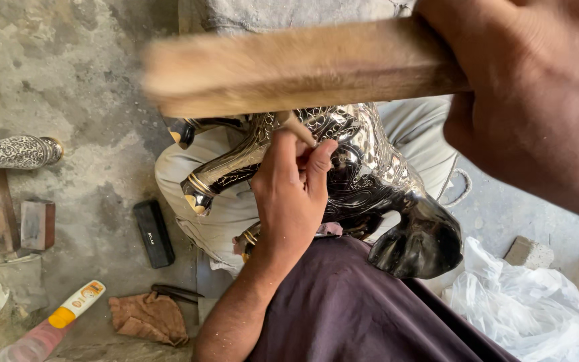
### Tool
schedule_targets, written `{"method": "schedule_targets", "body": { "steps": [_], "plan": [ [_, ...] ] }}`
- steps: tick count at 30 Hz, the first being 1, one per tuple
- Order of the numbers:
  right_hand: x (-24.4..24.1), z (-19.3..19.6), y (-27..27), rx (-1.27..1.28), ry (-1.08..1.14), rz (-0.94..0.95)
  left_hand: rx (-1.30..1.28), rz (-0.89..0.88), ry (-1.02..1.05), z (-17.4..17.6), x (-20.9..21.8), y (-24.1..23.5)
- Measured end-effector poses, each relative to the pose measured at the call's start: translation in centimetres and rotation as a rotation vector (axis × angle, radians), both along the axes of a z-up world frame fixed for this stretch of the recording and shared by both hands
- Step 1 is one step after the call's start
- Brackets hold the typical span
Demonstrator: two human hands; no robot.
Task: The person uses a chisel and hammer to engrave intricate patterns onto a metal elephant statue. They hold the chisel against the surface and strike it repeatedly with a wooden mallet to create detailed designs.
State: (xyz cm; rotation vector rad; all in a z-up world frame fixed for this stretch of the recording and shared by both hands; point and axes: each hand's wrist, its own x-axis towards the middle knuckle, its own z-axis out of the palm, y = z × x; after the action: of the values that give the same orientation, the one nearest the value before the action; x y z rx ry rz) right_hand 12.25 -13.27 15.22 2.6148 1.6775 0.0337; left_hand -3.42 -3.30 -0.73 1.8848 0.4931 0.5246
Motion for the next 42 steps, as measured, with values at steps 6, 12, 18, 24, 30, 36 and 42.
{"method": "schedule_targets", "body": {
  "steps": [6, 12, 18, 24, 30, 36, 42],
  "plan": [
    [-0.5, -0.3, -1.4, -0.155, -0.171, -0.015, -0.239, 0.054, -0.025, -0.2, -0.3, -0.7],
    [1.7, -1.9, -3.3, -0.112, -0.091, -0.031, -0.101, 0.011, -0.014, -0.4, 0.3, -0.2],
    [3.0, -4.1, -6.1, -0.036, 0.048, -0.186, -0.098, 0.010, 0.011, -0.4, 0.3, -0.2],
    [3.3, -4.3, -6.5, -0.062, 0.095, -0.117, -0.017, 0.024, 0.043, -0.2, 0.4, -0.3],
    [4.0, -4.1, -8.1, 0.107, 0.122, -0.173, 0.094, -0.218, -0.041, 0.0, 1.4, 1.7],
    [2.4, -5.5, -12.0, 0.223, 0.237, -0.258, 0.187, -0.530, 0.009, -0.5, 3.4, 2.6],
    [-3.5, -10.9, -18.1, 0.354, 0.139, -0.421, 0.292, -0.842, 0.095, 0.5, 4.6, 3.9]
  ]
}}
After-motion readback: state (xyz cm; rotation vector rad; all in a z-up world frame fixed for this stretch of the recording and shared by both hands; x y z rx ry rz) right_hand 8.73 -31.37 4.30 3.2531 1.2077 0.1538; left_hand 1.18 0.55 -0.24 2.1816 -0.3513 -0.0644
